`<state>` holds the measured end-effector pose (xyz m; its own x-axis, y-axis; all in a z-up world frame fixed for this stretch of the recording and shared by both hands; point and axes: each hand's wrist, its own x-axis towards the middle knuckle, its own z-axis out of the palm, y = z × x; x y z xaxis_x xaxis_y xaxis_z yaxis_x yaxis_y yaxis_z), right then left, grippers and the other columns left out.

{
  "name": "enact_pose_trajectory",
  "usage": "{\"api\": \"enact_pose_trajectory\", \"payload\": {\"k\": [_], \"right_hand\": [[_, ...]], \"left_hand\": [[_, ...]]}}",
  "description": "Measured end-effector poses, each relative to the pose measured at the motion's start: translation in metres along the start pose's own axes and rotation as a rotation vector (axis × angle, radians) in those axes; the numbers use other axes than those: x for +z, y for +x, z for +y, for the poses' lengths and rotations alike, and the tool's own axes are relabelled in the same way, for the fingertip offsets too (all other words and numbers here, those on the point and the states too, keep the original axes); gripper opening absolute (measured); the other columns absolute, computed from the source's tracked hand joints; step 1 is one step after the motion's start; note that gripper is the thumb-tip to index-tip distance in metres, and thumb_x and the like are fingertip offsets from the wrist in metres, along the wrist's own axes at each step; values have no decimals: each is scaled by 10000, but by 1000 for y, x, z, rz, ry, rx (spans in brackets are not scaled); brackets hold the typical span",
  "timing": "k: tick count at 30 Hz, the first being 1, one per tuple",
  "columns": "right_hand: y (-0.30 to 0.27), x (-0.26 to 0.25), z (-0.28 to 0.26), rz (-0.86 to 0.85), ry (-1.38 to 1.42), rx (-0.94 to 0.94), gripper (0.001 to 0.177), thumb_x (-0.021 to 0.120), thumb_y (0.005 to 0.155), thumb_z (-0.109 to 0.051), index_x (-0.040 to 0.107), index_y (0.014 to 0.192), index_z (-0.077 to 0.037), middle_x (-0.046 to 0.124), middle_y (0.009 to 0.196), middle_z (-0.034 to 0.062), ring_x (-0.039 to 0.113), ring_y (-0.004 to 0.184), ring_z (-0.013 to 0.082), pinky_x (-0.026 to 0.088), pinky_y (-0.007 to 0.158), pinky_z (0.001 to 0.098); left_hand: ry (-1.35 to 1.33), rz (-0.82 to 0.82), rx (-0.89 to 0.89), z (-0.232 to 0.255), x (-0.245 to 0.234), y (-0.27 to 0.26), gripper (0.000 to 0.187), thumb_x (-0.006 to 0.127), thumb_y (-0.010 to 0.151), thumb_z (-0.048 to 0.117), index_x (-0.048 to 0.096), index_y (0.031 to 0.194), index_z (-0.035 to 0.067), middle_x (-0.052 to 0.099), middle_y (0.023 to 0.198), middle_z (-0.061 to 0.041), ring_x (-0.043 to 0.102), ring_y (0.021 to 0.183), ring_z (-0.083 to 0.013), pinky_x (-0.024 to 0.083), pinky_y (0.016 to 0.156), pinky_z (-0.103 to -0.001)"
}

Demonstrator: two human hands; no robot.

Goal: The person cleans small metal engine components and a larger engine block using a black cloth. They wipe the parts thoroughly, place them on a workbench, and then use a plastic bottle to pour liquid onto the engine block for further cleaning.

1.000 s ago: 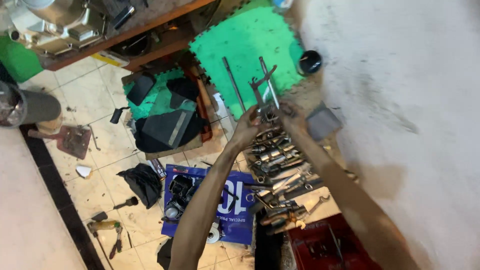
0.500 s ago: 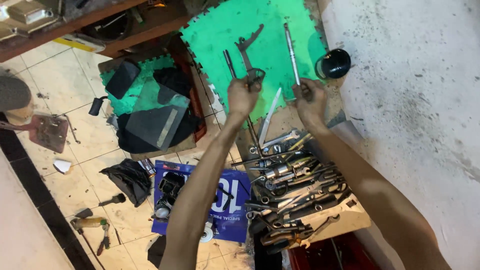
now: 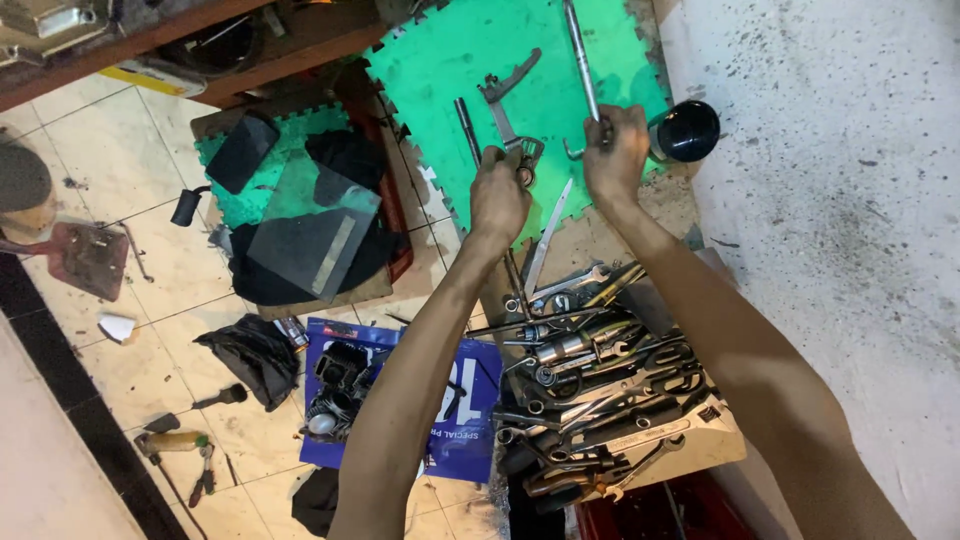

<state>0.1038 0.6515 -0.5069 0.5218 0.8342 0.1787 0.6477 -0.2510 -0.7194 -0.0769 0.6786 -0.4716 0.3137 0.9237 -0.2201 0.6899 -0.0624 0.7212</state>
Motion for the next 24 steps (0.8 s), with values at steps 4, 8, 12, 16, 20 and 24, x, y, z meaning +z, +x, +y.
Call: {"api": "enact_pose_trajectory", "payload": {"k": [4, 8, 12, 16, 20, 24], "right_hand": [[-10, 1, 1, 18, 85, 12, 132, 736, 945, 37, 703, 1070, 12, 574, 989, 119, 653, 778, 199, 551, 640, 329], [-10, -1, -4, 0, 52, 62, 180, 775, 895, 15, 680, 1047, -1, 584, 978, 118, 647, 818, 242, 544, 692, 361], [-16, -10, -20, -47, -29, 152, 307, 796, 880, -48, 681, 1163, -32, 618, 1036, 154, 643, 898, 306, 538, 782, 408], [-76, -68, -60, 28, -61, -143, 458, 708, 901, 23, 586, 1342, -3, 592, 1281, 248, 583, 1188, 425, 484, 1017, 487], [-162, -137, -106, 65, 77, 115, 367, 694, 904, 22, 615, 1258, -30, 611, 1196, 153, 591, 1059, 309, 502, 904, 390], [-251, -189, -124, 95, 369, 479, 252, 677, 930, 33, 665, 1153, -86, 600, 1031, 39, 590, 914, 116, 498, 752, 265]], "left_hand": [[-15, 33, 31, -7, 7, 1, 313, 659, 884, 33, 696, 1194, 53, 593, 1123, -183, 635, 975, -398, 519, 836, -498], [-13, 40, -13, -3, 10, 0, 321, 658, 918, 81, 676, 1238, 70, 585, 1117, -193, 626, 993, -407, 513, 840, -503], [-45, 70, 13, -13, 18, 5, 371, 644, 911, 95, 645, 1281, 70, 575, 1141, -228, 600, 1015, -447, 494, 855, -528], [-187, 138, 117, -5, 0, -32, 479, 557, 908, 33, 551, 1387, 17, 573, 1182, -256, 579, 1049, -478, 476, 900, -542], [-168, 252, 64, 22, -22, -138, 304, 595, 906, 53, 614, 1201, -13, 608, 1120, -261, 592, 1014, -473, 491, 868, -533], [-198, 158, -175, 40, -36, -260, 185, 630, 924, 75, 675, 1085, -4, 694, 953, -205, 667, 879, -402, 535, 757, -478]]}}
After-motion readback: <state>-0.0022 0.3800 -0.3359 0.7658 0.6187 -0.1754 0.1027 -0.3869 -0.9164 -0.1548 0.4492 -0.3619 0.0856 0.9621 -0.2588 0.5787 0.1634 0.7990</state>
